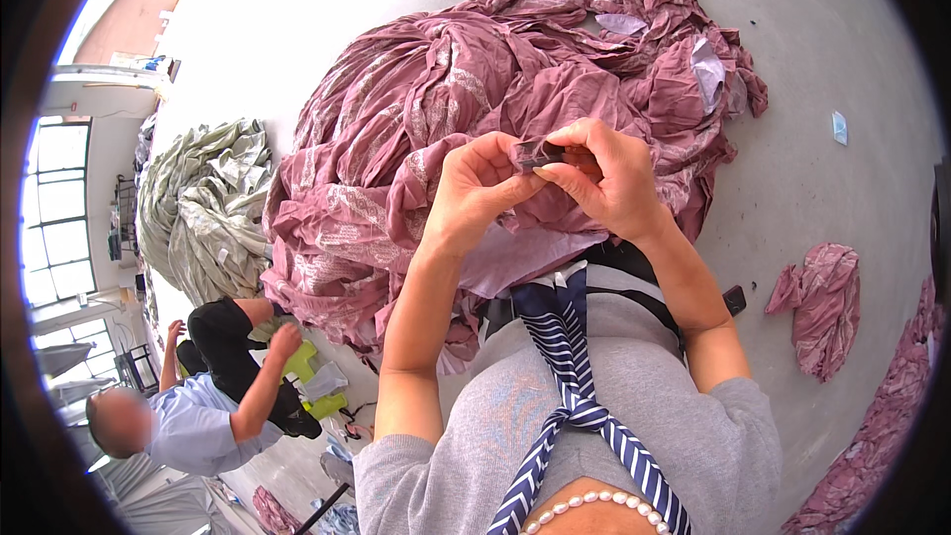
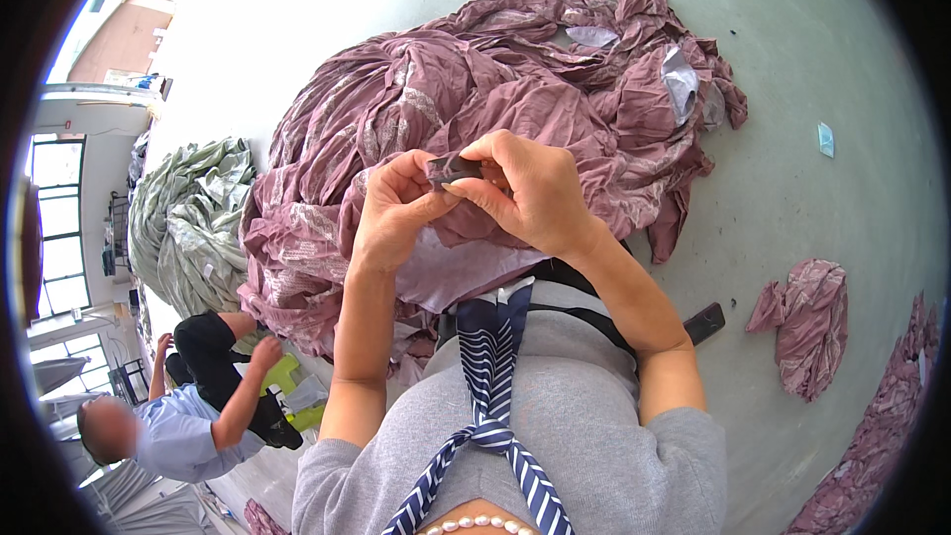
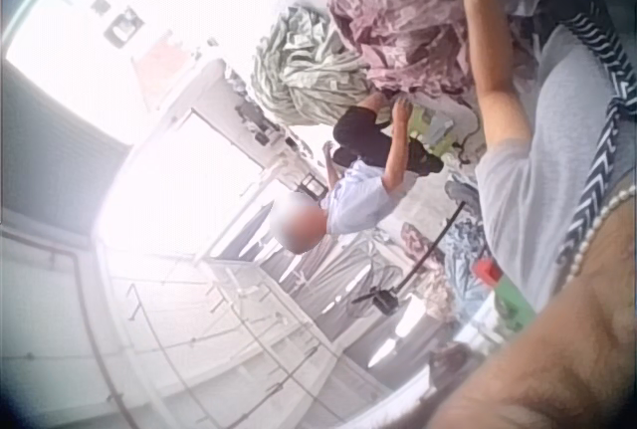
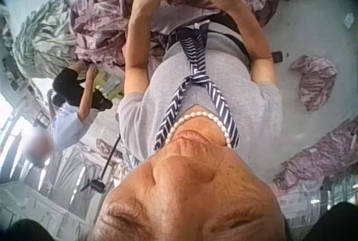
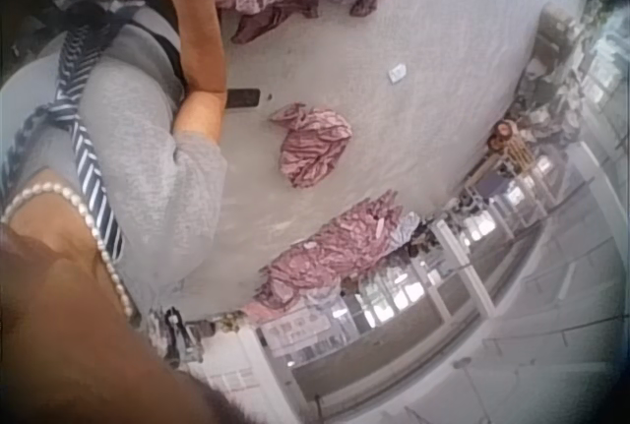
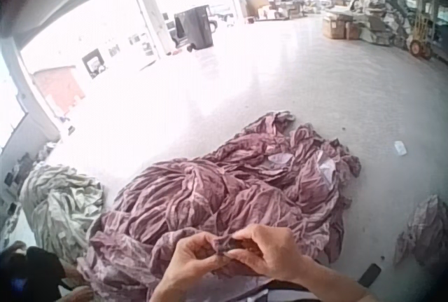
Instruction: The person repeatedly picks up pieces of pink patterned fabric from a large pile and uses a small blade to trim loose threads and edges. The trimmed pieces are placed back onto the pile. Another person is visible in the background working with a different pile of fabric.
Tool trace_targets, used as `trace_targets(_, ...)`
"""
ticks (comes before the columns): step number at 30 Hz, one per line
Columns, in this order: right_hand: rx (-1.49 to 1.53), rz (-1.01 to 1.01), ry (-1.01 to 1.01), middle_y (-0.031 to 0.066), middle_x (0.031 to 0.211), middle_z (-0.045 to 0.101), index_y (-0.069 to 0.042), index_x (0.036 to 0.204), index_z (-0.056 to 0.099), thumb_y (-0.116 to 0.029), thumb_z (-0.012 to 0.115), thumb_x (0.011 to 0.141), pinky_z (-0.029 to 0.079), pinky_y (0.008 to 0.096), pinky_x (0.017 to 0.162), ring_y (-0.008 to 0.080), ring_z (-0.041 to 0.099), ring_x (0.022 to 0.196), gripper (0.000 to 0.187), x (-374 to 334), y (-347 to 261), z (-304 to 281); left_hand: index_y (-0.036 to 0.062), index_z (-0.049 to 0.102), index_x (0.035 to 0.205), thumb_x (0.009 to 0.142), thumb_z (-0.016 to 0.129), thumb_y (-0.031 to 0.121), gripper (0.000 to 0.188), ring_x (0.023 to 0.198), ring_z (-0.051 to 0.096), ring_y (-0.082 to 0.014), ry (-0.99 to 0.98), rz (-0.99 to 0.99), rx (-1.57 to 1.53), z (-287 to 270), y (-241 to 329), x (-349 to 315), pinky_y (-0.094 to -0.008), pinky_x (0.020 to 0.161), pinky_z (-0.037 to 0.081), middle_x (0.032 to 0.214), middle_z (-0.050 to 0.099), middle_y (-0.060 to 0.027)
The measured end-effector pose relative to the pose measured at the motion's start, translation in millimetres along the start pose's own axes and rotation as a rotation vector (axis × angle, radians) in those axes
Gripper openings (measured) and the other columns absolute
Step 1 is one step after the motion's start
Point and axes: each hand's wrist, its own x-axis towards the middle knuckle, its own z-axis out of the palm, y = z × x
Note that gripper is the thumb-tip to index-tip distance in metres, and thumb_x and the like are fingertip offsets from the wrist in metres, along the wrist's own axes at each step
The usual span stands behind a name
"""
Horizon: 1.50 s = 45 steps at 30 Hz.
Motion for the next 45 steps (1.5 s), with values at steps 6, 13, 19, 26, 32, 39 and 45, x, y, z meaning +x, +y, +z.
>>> trace_targets(6,-0.017,0.027,-0.077,0.0077,0.07,0.061,-0.005,0.092,0.06,-0.02,0.073,0.079,0.046,0.029,0.051,0.0183,0.059,0.056,0.024,-2,0,-2,0.0038,0.059,0.093,0.082,0.067,0.001,0.014,0.07,0.063,-0.0075,0.026,0.047,-0.017,1,-2,-1,-0.0203,0.057,0.051,0.081,0.065,-0.0017)
trace_targets(13,0.146,0.096,0.116,0.0031,0.065,0.056,-0.004,0.097,0.06,-0.017,0.075,0.079,0.042,0.0221,0.053,0.0076,0.05,0.057,0.027,-2,2,-4,0.0041,0.06,0.094,0.082,0.066,0.0,0.014,0.069,0.063,-0.008,0.017,0.02,-0.062,4,0,-3,-0.0203,0.056,0.05,0.084,0.067,-0.0028)
trace_targets(19,0.194,0.217,-0.093,-0.0041,0.068,0.055,-0.006,0.089,0.064,-0.013,0.077,0.076,0.041,0.0196,0.055,0.0039,0.048,0.06,0.019,9,-1,-2,0.0013,0.059,0.092,0.08,0.06,-0.005,0.013,0.084,0.062,-0.0132,-0.011,-0.056,-0.123,-3,0,-2,-0.0257,0.08,0.05,0.091,0.065,-0.0058)
trace_targets(26,0.154,0.334,0.184,-0.0039,0.063,0.053,-0.004,0.098,0.058,-0.024,0.069,0.085,0.037,0.0221,0.048,0.0062,0.046,0.053,0.026,13,27,-40,0.0016,0.057,0.094,0.077,0.05,-0.002,0.018,0.089,0.06,-0.0149,0.047,0.017,-0.381,-24,-13,-2,-0.0278,0.084,0.047,0.097,0.063,-0.0067)
trace_targets(32,-0.029,0.204,-0.033,0.0083,0.073,0.061,-0.004,0.099,0.057,-0.023,0.071,0.083,0.049,0.0265,0.057,0.0157,0.061,0.062,0.029,-7,2,-17,-0.0051,0.056,0.098,0.073,0.048,-0.004,0.026,0.097,0.06,-0.0255,0.111,0.022,-0.579,-22,-16,-1,-0.0372,0.092,0.047,0.101,0.062,-0.0138)
trace_targets(39,-0.047,0.147,-0.086,0.0084,0.066,0.059,-0.005,0.092,0.058,-0.024,0.071,0.082,0.045,0.0302,0.052,0.0208,0.059,0.056,0.026,-1,4,-7,-0.0031,0.055,0.096,0.072,0.048,-0.004,0.024,0.093,0.06,-0.0235,0.1,0.051,-0.575,-17,-14,-2,-0.0345,0.089,0.047,0.098,0.062,-0.0129)
trace_targets(45,-0.084,0.086,-0.073,0.0101,0.067,0.061,-0.005,0.091,0.057,-0.025,0.07,0.082,0.046,0.0325,0.051,0.0245,0.061,0.057,0.026,2,0,-7,0.0018,0.056,0.09,0.074,0.05,-0.003,0.018,0.084,0.06,-0.0145,0.103,0.127,-0.398,-6,-10,-2,-0.0268,0.081,0.047,0.092,0.063,-0.0077)
